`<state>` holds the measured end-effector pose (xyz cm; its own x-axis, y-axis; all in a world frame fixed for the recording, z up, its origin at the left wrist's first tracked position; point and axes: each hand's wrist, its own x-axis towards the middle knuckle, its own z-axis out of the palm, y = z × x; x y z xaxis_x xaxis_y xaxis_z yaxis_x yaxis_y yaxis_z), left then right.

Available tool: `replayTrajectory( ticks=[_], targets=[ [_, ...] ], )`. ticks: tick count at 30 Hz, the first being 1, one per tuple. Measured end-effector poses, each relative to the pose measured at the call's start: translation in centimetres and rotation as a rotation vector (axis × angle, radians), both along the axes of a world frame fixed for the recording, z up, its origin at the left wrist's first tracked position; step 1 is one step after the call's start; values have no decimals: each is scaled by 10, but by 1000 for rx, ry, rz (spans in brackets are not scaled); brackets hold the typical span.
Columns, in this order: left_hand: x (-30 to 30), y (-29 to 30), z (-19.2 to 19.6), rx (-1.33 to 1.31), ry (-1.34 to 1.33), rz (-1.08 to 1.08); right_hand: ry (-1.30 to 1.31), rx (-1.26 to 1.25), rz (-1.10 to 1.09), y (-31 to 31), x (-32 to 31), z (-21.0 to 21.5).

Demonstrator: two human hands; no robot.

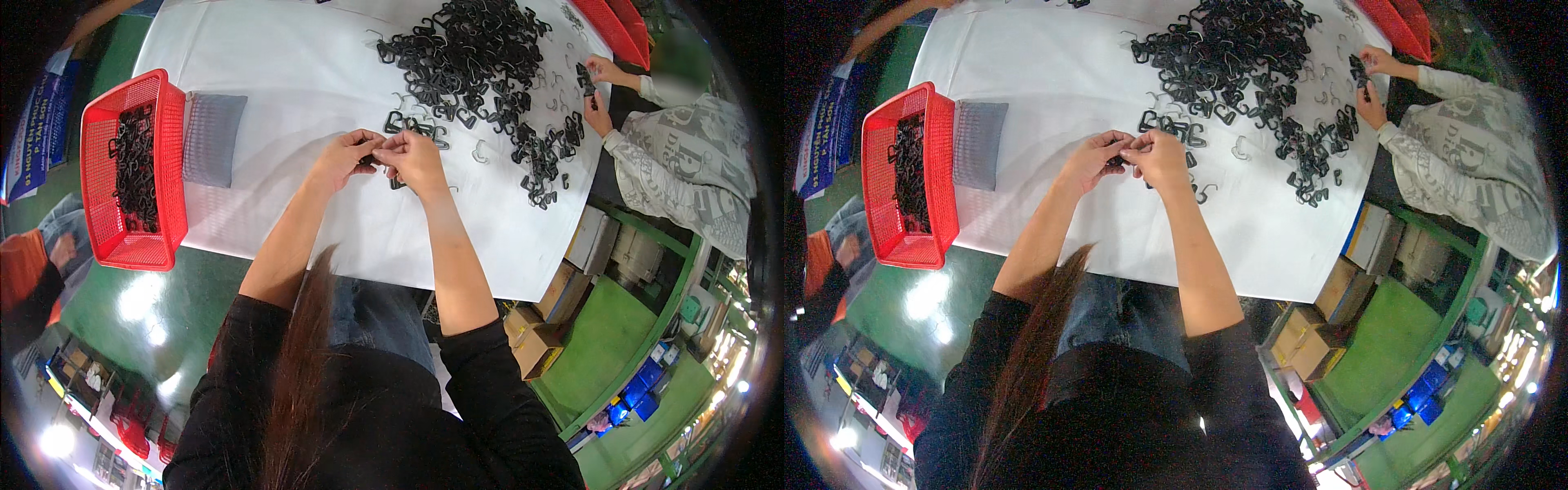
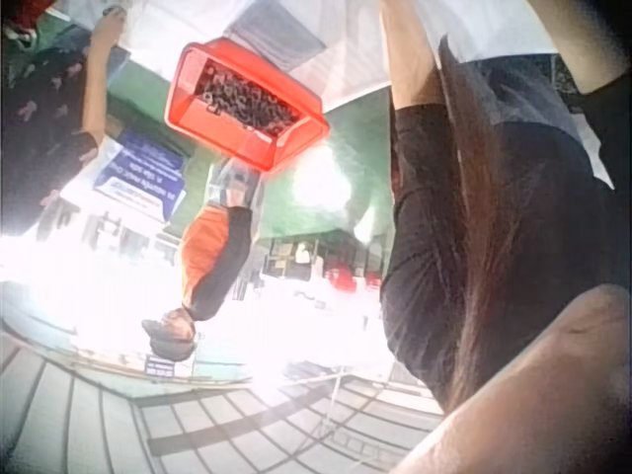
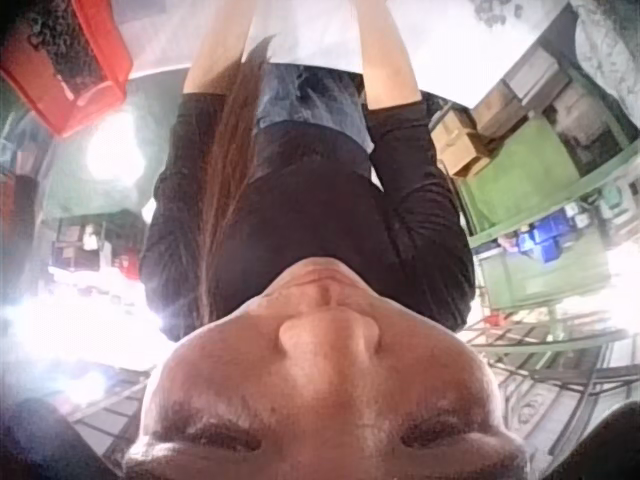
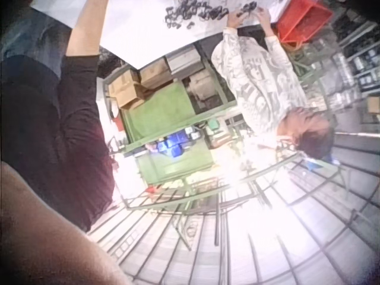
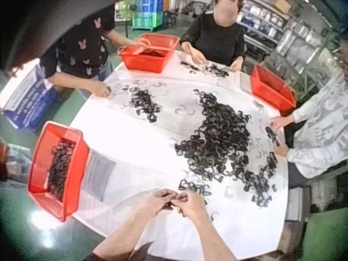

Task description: The person sorts small black plastic hooks from a mixed pile on a white table, separating them from other small parts and placing them into a red basket. Other workers at the table perform similar sorting actions.

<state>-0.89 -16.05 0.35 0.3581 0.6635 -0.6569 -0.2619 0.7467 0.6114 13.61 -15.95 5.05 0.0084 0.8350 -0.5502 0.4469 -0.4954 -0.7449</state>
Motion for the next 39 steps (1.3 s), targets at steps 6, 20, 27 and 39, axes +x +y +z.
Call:
replayTrajectory(
  ticks=[6,20,27,39],
  targets=[
    [-13,-3,-4,-145,-43,187,-733,-40,252,-5,43,3],
    [-31,23,-18,197,548,207,-526,271,-67,15,34,-45],
    [-42,32,-17,60,-196,397,-222,59,-112,-1,89,-24],
    [-29,38,-13,496,869,-263,147,63,-41,18,60,-44]
  ],
)
